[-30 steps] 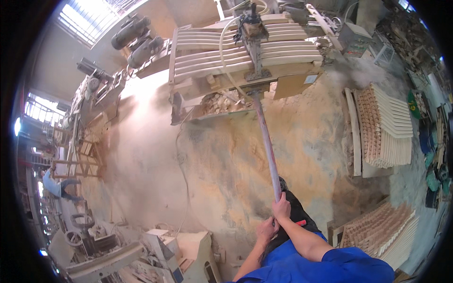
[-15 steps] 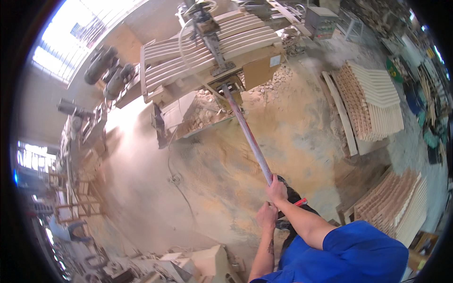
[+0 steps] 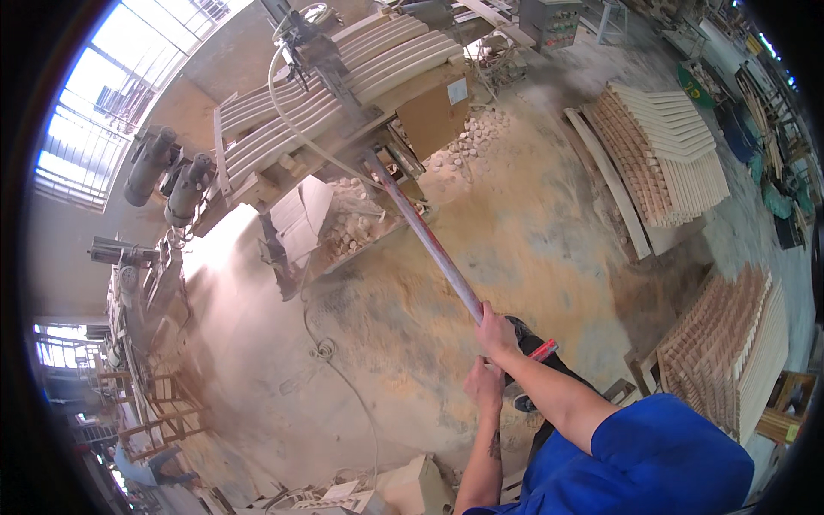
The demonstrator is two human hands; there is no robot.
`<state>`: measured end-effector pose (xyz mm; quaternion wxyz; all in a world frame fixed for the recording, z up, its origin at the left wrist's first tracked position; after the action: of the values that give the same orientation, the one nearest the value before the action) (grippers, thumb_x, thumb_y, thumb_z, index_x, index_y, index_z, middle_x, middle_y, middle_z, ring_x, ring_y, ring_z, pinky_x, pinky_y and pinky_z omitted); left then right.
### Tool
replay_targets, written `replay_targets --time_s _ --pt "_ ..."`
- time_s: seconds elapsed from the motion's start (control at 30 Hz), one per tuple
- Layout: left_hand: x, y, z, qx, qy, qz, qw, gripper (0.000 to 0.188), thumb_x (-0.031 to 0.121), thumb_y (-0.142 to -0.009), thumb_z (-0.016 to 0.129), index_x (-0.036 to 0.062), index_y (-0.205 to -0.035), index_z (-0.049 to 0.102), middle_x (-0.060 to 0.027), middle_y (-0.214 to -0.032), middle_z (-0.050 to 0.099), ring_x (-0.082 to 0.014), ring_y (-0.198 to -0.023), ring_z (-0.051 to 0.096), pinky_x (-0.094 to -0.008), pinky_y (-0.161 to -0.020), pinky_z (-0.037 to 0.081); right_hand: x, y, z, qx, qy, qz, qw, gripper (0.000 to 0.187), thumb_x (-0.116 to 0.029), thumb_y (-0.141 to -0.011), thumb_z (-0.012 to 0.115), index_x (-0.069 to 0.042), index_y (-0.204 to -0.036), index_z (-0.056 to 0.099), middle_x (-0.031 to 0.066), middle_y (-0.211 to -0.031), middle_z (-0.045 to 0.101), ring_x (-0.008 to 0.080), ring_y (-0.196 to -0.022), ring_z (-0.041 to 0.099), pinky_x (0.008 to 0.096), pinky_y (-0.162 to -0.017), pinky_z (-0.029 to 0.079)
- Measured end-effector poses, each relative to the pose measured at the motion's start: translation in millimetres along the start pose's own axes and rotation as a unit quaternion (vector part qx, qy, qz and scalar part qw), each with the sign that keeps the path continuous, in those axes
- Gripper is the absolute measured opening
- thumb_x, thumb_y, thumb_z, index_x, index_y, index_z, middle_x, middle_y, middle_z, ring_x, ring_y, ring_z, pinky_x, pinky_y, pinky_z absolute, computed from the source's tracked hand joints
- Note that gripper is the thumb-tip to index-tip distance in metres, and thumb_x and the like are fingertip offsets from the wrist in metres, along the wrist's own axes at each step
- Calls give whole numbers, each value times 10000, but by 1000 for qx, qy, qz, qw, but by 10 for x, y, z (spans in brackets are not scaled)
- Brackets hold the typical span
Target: The person repeatedly picks up curved wooden parts from a machine jig, carries them to a nearby pile, and stacks them in neat rows. The person handles the parts by hand, moving them from the machine to the stack and back again.
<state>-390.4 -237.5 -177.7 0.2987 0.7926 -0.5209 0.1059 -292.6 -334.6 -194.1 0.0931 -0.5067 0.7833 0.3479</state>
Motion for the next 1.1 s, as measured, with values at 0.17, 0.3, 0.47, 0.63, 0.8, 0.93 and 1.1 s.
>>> replay_targets --time_s 0.17,0.3,0.47,0.63,0.8,0.93,1.1 --pt "6 -250 -80 -39 -31 -34 998 352 419 -902 607 92 -944 731 -231 -836 726 -417 -810 713 -513 -724 533 -208 -165 15 -4 1 -27 1000 392 -248 -920 621 -89 -1267 530 243 -893 726 443 -857 719 559 -736 574" --pt "68 -451 -114 -41 -39 -53 997 367 425 -899 610 90 -977 738 -218 -868 742 -417 -839 719 -513 -749 538 -311 -349 -15 11 -8 -24 1000 376 -233 -915 624 -83 -1250 543 229 -899 730 443 -856 717 555 -734 572" --pt "176 -604 -257 20 6 -21 1000 367 430 -875 646 71 -908 716 -229 -815 718 -433 -799 701 -512 -713 528 -441 -526 -14 22 -17 -38 999 368 -224 -909 619 -83 -1241 546 227 -908 731 444 -854 717 551 -744 575" --pt "206 -795 -296 112 9 36 993 324 385 -877 662 66 -821 675 -227 -716 676 -437 -709 670 -522 -664 499 -636 -692 -51 22 -11 -46 999 438 -238 -894 638 -91 -1291 525 236 -943 727 440 -869 717 546 -779 582" --pt "262 -919 -375 153 1 67 986 268 314 -902 656 66 -800 661 -218 -678 657 -423 -661 656 -498 -600 486 -809 -807 -112 32 -37 -67 997 704 -315 -852 703 -130 -1471 421 257 -1267 622 420 -1128 652 543 -887 563" --pt "290 -973 -415 168 9 74 983 255 283 -909 657 63 -782 642 -214 -673 649 -414 -645 650 -472 -575 486 -899 -856 -133 25 -44 -78 996 878 -354 -817 741 -153 -1566 327 225 -1471 480 420 -1323 522 593 -984 509" --pt "350 -1059 -489 200 26 100 974 241 267 -917 648 64 -786 642 -211 -680 650 -409 -638 650 -464 -579 491 -963 -929 -143 105 4 -124 987 834 -254 -845 709 -150 -1575 319 217 -1456 494 405 -1324 515 632 -987 483"
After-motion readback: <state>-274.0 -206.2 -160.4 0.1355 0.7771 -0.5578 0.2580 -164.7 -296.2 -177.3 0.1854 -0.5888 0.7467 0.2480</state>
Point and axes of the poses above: each hand's wrist, its own y-axis away from the middle knuckle, its own z-axis out of the palm, x = y × z, the point moved 6 cm from there along -y, towards the middle knuckle
